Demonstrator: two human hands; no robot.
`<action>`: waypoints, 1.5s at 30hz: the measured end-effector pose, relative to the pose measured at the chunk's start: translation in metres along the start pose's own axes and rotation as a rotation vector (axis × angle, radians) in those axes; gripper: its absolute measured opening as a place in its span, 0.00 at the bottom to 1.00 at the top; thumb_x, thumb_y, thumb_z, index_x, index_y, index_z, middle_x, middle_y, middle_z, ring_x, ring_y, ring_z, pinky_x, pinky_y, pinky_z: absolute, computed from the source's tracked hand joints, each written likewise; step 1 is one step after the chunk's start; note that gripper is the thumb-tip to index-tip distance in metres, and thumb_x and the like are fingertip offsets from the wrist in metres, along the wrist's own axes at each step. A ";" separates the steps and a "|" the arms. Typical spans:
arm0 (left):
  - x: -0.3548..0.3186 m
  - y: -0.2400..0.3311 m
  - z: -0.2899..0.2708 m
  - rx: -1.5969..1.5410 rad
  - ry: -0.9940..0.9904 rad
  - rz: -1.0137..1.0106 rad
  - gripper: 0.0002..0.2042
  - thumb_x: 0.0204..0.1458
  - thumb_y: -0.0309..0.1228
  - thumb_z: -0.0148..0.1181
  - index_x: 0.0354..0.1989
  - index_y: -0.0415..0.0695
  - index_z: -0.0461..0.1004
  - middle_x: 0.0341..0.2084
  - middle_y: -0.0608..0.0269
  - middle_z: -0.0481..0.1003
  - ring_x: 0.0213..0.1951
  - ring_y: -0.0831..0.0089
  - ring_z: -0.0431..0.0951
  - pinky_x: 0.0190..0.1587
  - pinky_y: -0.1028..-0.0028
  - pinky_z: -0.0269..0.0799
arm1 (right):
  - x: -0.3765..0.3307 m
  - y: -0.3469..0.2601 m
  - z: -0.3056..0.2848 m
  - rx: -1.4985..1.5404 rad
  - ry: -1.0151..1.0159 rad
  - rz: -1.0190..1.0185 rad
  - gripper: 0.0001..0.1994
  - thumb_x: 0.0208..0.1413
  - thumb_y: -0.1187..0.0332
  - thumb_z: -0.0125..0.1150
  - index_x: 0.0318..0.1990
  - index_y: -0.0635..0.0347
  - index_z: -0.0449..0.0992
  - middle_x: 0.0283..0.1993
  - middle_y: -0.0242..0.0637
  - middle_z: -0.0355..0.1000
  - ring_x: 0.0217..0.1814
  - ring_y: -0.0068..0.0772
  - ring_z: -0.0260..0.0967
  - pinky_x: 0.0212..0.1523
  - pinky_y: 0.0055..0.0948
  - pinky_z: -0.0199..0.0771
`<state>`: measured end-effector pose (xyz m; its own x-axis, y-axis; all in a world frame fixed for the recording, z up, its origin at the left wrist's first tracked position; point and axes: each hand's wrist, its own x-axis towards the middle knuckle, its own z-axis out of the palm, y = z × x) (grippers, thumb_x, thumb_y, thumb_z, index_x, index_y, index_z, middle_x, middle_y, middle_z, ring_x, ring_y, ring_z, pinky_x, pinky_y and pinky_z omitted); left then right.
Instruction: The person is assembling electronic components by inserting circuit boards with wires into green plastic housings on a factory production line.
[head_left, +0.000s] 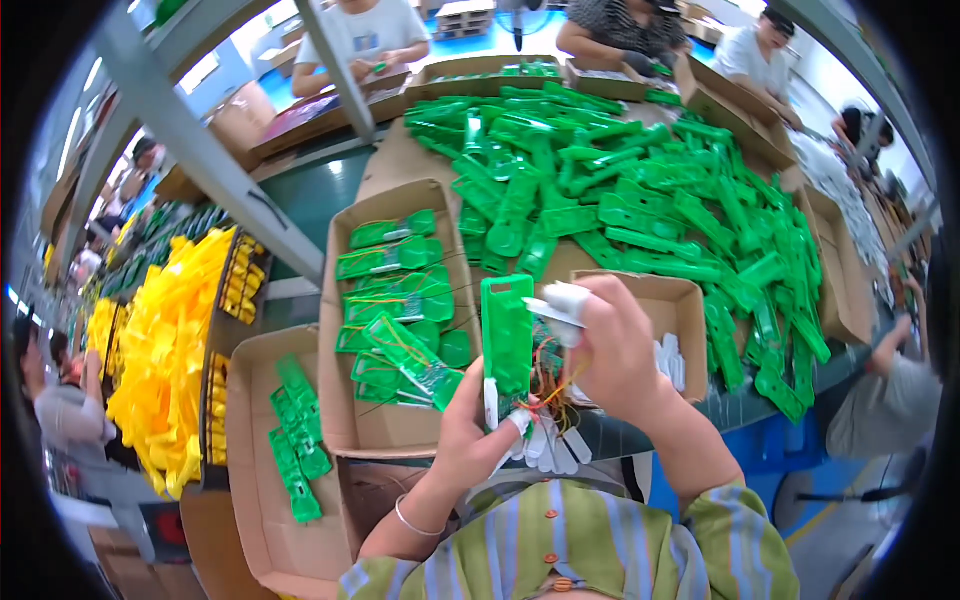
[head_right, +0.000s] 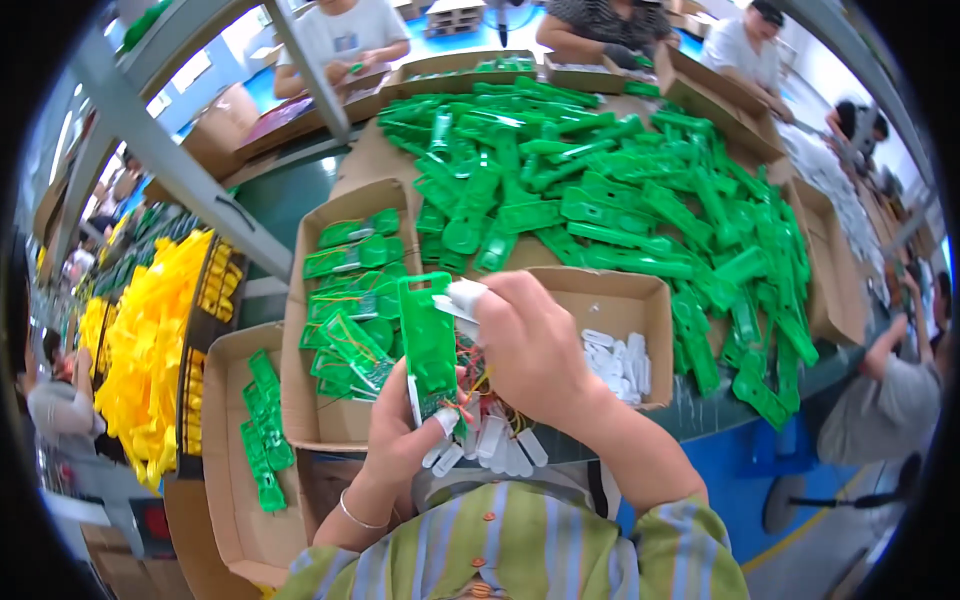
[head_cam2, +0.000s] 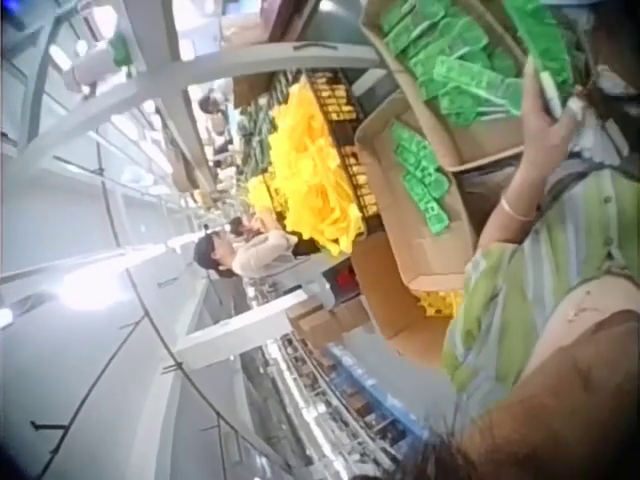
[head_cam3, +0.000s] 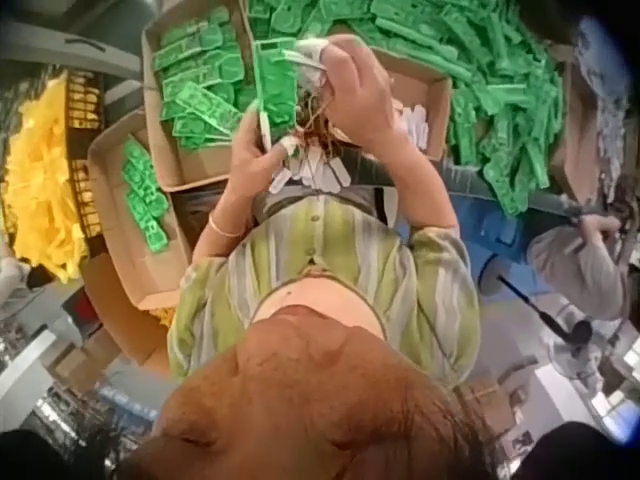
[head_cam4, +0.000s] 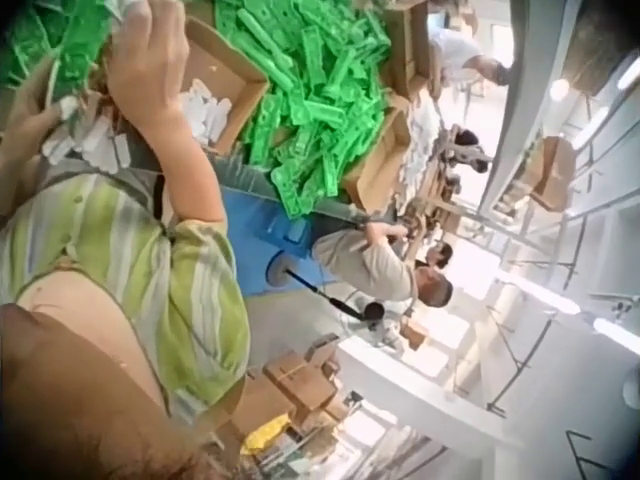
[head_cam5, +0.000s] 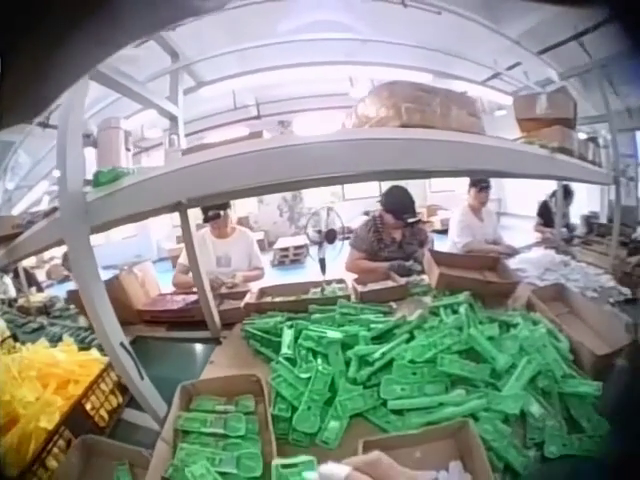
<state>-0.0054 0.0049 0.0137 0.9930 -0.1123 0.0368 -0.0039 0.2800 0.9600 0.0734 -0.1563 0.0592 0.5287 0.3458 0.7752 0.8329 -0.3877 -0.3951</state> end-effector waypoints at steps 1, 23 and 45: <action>-0.003 -0.003 0.000 -0.005 -0.021 -0.013 0.29 0.43 0.17 0.51 0.58 0.35 0.51 0.46 0.53 0.67 0.45 0.68 0.70 0.47 0.72 0.66 | 0.004 0.000 0.002 -0.065 -0.040 -0.033 0.19 0.40 0.80 0.51 0.45 0.67 0.64 0.37 0.47 0.61 0.34 0.49 0.63 0.29 0.37 0.67; -0.004 0.009 0.004 -0.365 -0.279 -0.115 0.32 0.38 0.17 0.57 0.56 0.35 0.55 0.40 0.54 0.70 0.37 0.68 0.74 0.37 0.68 0.73 | -0.021 0.029 0.010 0.347 -0.119 0.356 0.12 0.47 0.75 0.58 0.41 0.63 0.69 0.35 0.38 0.73 0.37 0.28 0.72 0.38 0.26 0.71; 0.013 -0.008 0.001 -0.109 -0.078 0.045 0.33 0.37 0.12 0.52 0.58 0.35 0.54 0.42 0.59 0.70 0.38 0.72 0.73 0.42 0.73 0.69 | -0.031 0.021 0.008 1.170 -0.161 0.558 0.29 0.48 0.71 0.58 0.58 0.64 0.54 0.52 0.39 0.62 0.52 0.28 0.62 0.50 0.27 0.63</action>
<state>0.0072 0.0007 0.0069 0.9799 -0.1701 0.1043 -0.0308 0.3877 0.9213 0.0761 -0.1686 0.0231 0.7927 0.5105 0.3332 0.1009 0.4292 -0.8976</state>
